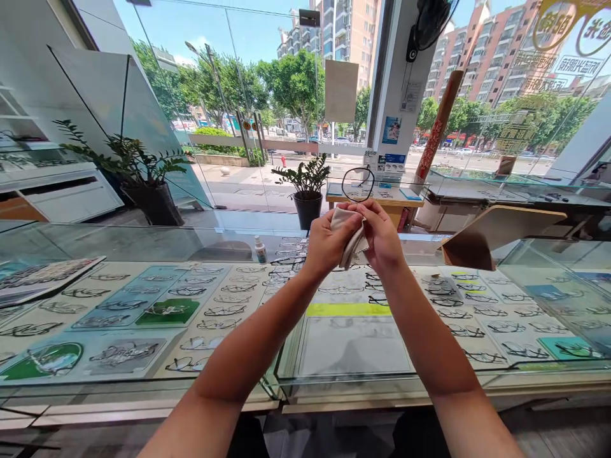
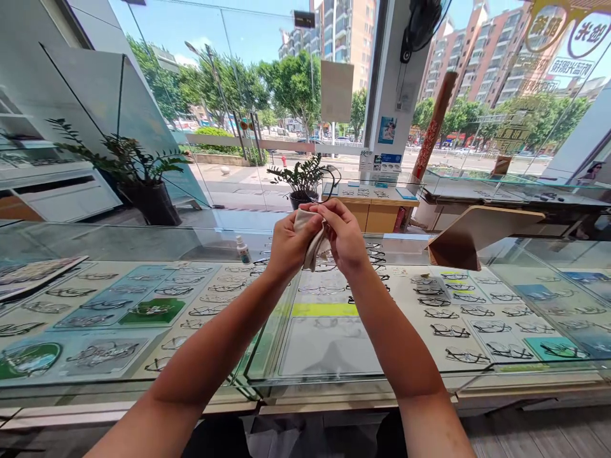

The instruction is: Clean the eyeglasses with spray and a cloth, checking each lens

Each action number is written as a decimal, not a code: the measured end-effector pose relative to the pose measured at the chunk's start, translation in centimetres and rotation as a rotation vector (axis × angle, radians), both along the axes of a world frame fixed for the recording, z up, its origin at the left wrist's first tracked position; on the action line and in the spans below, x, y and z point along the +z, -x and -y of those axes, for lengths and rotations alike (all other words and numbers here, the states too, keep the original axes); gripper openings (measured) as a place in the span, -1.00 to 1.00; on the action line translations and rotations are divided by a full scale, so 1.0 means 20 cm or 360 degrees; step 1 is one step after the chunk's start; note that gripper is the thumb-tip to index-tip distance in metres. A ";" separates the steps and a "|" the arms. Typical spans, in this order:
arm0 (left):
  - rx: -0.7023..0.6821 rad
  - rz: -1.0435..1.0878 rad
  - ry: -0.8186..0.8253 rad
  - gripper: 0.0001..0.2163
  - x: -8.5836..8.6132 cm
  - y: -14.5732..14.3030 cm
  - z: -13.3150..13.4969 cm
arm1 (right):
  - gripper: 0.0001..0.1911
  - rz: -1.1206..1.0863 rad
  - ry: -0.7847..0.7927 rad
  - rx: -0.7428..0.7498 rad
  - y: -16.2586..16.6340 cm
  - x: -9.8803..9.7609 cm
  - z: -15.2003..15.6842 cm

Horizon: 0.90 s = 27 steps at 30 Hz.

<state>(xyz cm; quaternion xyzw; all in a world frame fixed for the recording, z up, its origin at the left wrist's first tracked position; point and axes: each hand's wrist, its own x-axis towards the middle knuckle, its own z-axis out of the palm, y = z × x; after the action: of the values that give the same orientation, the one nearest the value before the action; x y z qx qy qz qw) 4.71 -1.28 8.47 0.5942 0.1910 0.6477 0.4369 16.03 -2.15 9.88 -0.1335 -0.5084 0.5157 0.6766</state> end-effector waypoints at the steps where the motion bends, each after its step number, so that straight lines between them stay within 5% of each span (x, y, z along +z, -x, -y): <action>1: 0.0027 0.0044 -0.0024 -0.55 0.03 -0.01 -0.01 | -0.80 -0.0012 -0.0037 -0.0019 0.02 0.03 0.00; 8: 0.0189 -0.0075 -0.0158 -0.55 0.03 0.02 -0.06 | -0.85 -0.0118 -0.0019 -0.0035 0.08 0.03 -0.04; 17: -0.0359 -0.0352 -0.0077 -0.56 0.11 0.11 -0.06 | -0.84 -0.0102 0.0113 -0.0123 0.03 0.07 -0.09; 27: 0.0278 0.0061 -0.0180 -0.58 0.02 0.00 -0.04 | -0.91 -0.0250 0.0151 -0.0090 0.18 0.05 0.00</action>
<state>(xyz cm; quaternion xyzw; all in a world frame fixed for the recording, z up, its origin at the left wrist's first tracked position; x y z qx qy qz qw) 4.66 -0.57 8.95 0.5865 0.1969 0.7043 0.3481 12.49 -2.09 10.90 -0.1388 -0.4248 0.5287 0.7217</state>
